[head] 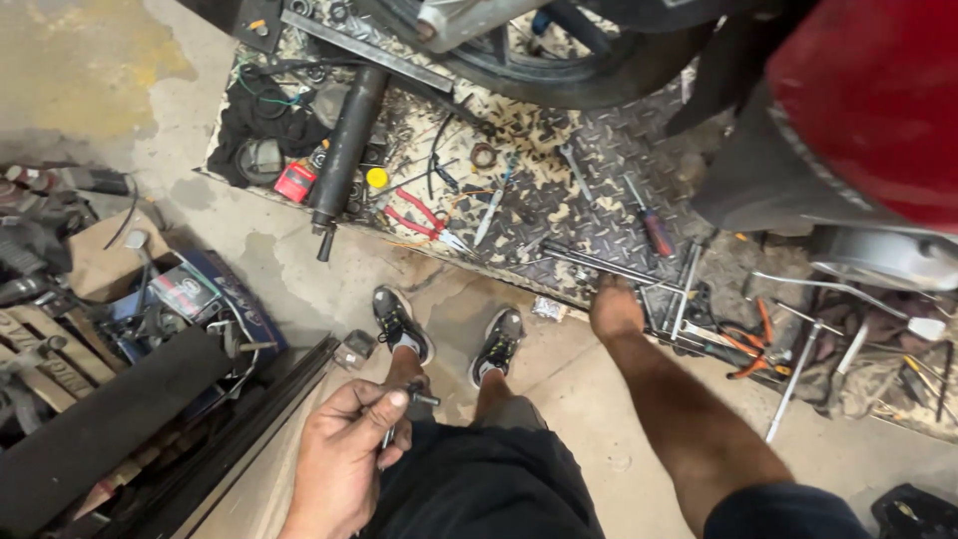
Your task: The person opens a motorcycle seat compartment, then picks up a wrench and a socket from a workbench. They attach the socket to the wrench and proceed to tighten a bolt on the motorcycle's rear wheel assembly.
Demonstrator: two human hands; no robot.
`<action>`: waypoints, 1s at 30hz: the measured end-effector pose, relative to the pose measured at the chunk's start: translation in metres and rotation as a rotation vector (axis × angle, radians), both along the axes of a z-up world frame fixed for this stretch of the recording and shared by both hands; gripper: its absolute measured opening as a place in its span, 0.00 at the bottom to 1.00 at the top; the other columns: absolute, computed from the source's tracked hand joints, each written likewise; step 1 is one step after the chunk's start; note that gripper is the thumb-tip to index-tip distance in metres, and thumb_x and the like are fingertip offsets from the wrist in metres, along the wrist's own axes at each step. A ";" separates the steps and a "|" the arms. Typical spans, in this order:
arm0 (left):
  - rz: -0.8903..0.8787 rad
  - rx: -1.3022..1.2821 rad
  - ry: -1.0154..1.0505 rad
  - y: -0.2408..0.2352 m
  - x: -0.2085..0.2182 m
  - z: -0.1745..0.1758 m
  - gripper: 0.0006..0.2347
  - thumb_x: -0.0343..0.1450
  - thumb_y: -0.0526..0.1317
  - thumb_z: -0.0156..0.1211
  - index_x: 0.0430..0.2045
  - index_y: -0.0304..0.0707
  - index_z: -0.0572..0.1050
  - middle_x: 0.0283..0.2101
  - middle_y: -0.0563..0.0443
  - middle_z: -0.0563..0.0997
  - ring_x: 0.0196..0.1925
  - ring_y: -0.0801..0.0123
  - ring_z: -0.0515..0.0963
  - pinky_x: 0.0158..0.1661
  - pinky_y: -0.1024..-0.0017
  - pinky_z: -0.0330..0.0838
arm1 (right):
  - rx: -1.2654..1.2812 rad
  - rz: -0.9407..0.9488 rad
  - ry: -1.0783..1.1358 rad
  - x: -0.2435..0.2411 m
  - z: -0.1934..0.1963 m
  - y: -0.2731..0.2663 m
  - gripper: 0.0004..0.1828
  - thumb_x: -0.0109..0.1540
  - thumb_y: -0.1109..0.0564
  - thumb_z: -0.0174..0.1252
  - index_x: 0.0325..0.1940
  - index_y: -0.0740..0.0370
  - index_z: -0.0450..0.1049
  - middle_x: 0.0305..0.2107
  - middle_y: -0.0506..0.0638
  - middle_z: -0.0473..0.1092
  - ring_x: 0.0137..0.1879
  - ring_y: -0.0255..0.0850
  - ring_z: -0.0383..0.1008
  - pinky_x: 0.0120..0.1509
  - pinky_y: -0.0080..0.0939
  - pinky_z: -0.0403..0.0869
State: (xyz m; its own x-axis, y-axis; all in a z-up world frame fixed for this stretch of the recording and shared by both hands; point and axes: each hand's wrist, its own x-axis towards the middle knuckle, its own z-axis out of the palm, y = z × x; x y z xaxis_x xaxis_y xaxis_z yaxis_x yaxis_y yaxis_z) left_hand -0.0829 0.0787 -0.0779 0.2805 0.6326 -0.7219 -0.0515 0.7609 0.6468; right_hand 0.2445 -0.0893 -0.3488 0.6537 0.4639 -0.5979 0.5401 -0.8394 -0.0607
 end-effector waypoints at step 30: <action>-0.022 -0.069 -0.519 -0.005 0.037 0.101 0.09 0.65 0.29 0.60 0.18 0.36 0.66 0.14 0.45 0.68 0.14 0.68 0.70 0.12 0.81 0.47 | 1.332 -1.189 1.258 -0.125 0.331 0.056 0.09 0.65 0.57 0.49 0.31 0.55 0.71 0.25 0.49 0.72 0.33 0.40 0.74 0.43 0.44 0.73</action>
State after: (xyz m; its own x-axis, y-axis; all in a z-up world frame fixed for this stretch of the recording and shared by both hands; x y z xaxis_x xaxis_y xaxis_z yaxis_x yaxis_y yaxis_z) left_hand -0.0464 0.0732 0.0234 0.6249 0.5781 -0.5246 -0.3352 0.8056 0.4885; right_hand 0.1195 -0.0336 -0.0179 0.5009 0.6400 -0.5827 -0.8297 0.1632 -0.5339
